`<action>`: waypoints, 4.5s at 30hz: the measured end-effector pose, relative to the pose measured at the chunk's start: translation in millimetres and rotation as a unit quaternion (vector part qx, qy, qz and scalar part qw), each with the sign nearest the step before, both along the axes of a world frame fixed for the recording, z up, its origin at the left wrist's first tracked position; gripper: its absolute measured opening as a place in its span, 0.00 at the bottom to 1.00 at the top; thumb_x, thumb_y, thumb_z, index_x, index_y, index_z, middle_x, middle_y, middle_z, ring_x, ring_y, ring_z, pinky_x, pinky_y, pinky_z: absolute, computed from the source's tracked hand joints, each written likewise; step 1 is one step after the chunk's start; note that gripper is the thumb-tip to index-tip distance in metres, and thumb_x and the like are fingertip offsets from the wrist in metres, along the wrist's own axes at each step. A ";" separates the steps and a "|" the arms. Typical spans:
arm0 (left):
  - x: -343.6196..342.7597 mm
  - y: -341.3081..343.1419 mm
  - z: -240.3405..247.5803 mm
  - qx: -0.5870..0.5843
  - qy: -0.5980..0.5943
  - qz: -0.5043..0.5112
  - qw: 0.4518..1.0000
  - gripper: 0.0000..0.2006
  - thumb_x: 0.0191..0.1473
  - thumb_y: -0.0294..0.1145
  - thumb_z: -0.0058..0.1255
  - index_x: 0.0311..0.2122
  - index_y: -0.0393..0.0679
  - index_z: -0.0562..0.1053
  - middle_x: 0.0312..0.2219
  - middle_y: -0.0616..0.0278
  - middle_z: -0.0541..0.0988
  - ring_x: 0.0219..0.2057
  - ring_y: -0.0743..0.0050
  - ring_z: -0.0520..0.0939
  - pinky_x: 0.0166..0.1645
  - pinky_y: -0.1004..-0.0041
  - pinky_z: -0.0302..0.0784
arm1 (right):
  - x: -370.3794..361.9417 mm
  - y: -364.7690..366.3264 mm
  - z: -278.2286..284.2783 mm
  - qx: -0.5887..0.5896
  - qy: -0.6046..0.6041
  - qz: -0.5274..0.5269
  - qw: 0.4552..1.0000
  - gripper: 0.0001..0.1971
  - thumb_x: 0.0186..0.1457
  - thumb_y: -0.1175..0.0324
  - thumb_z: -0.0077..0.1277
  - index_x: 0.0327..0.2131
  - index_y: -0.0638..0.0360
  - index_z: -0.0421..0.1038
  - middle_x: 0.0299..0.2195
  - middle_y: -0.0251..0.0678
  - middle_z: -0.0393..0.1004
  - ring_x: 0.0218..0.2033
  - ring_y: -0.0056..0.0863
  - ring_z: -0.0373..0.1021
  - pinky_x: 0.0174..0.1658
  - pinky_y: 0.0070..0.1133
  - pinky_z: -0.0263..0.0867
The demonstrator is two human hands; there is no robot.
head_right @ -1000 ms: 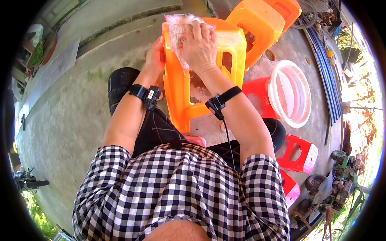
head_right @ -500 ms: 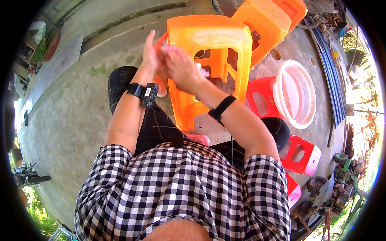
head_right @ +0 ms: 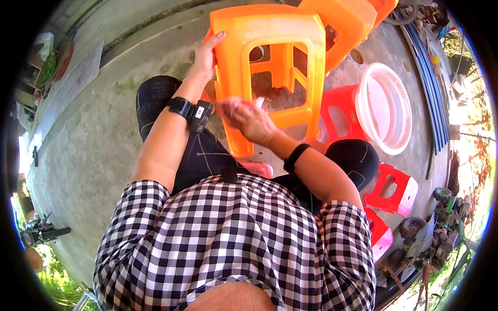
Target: The person cleans orange and red plastic stools by wiping them with a damp cloth and rinsing them with water from a basin.
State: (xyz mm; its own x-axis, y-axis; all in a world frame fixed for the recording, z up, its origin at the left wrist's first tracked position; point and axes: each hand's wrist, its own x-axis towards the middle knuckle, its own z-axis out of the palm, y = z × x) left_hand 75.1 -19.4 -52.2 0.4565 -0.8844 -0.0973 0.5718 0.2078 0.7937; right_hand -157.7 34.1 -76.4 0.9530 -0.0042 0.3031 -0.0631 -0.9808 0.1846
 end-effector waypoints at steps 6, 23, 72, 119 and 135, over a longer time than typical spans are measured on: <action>10.6 0.2 -8.4 -0.054 0.012 -0.021 0.998 0.28 0.50 0.35 0.62 0.55 0.37 0.69 0.47 0.59 0.78 0.46 0.70 0.79 0.53 0.71 0.73 | 43.0 -58.5 49.0 -0.029 -0.174 -0.168 0.970 0.25 0.51 0.62 0.50 0.54 0.53 0.69 0.57 0.34 0.64 0.54 0.33 0.63 0.55 0.35 0.61; 3.3 -0.5 -4.0 -0.040 -0.015 0.046 0.998 0.24 0.54 0.38 0.58 0.53 0.38 0.71 0.46 0.59 0.78 0.46 0.67 0.79 0.52 0.69 0.74 | -31.8 22.9 -29.9 0.102 0.050 -0.028 0.993 0.18 0.47 0.66 0.51 0.44 0.55 0.76 0.50 0.31 0.69 0.57 0.35 0.62 0.53 0.29 0.64; -8.7 1.9 10.1 -0.030 -0.009 0.144 0.989 0.20 0.49 0.35 0.62 0.44 0.34 0.76 0.38 0.58 0.80 0.37 0.69 0.80 0.46 0.72 0.75 | -81.2 -57.1 -6.1 0.546 -0.262 -0.310 0.733 0.06 0.54 0.72 0.55 0.33 0.63 0.78 0.32 0.30 0.74 0.33 0.26 0.73 0.33 0.18 0.63; -1.0 6.0 -9.4 -0.050 -0.021 0.072 0.996 0.25 0.56 0.37 0.53 0.55 0.32 0.69 0.47 0.56 0.76 0.46 0.66 0.78 0.52 0.69 0.73 | 41.4 -155.7 96.1 -0.016 -0.256 -0.276 0.926 0.26 0.50 0.59 0.53 0.55 0.46 0.66 0.53 0.26 0.66 0.55 0.32 0.60 0.55 0.34 0.58; 5.8 -2.6 -4.4 -0.023 -0.051 0.101 0.993 0.21 0.59 0.40 0.50 0.51 0.34 0.72 0.46 0.56 0.77 0.47 0.67 0.77 0.52 0.69 0.72 | -81.1 -135.1 -16.5 0.246 -0.155 -0.603 0.743 0.24 0.63 0.51 0.36 0.57 0.53 0.63 0.49 0.40 0.75 0.51 0.40 0.69 0.52 0.45 0.58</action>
